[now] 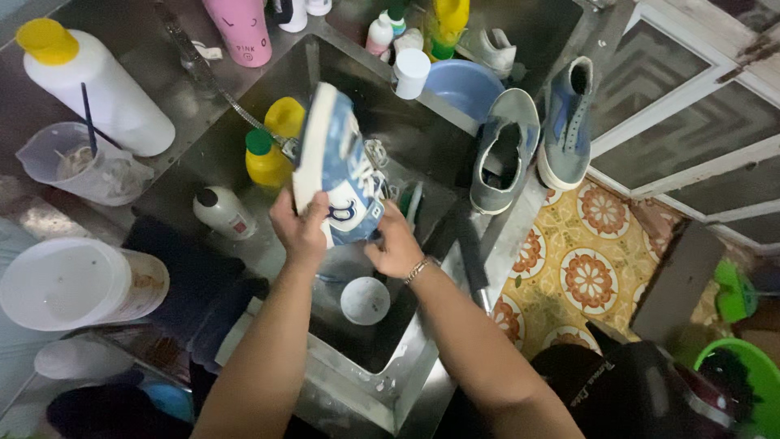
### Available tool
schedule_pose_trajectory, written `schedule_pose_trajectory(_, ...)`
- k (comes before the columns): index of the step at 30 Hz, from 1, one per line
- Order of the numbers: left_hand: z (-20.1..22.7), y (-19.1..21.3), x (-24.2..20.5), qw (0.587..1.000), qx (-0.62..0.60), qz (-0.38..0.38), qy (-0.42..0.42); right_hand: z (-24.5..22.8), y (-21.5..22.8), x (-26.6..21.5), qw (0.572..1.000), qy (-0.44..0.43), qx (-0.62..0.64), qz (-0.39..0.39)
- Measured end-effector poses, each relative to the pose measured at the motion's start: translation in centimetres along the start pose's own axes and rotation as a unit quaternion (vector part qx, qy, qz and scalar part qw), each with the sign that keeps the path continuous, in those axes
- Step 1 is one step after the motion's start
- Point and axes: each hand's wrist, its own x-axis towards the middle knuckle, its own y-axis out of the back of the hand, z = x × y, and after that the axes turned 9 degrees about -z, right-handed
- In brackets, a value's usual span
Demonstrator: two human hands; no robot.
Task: The person scrubs a blue and white sneaker with a toothbrush and cleaning solution, then rinses it under running water. They repeat the process on the sole and sides, using a brush to remove dirt and soap residue.
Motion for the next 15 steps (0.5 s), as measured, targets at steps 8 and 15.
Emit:
schedule_pose_trajectory(8,-0.2,0.1,1.6,0.965,-0.168,0.098,0.175,0.2,-1.4,3.1,0.993,0.05,-0.082,0.064)
schedule_pose_trajectory(15,1.6,-0.4,2.1,0.966,-0.114,0.05,0.225,0.1,-2.3,2.7,0.989,0.07,-0.089,0.098)
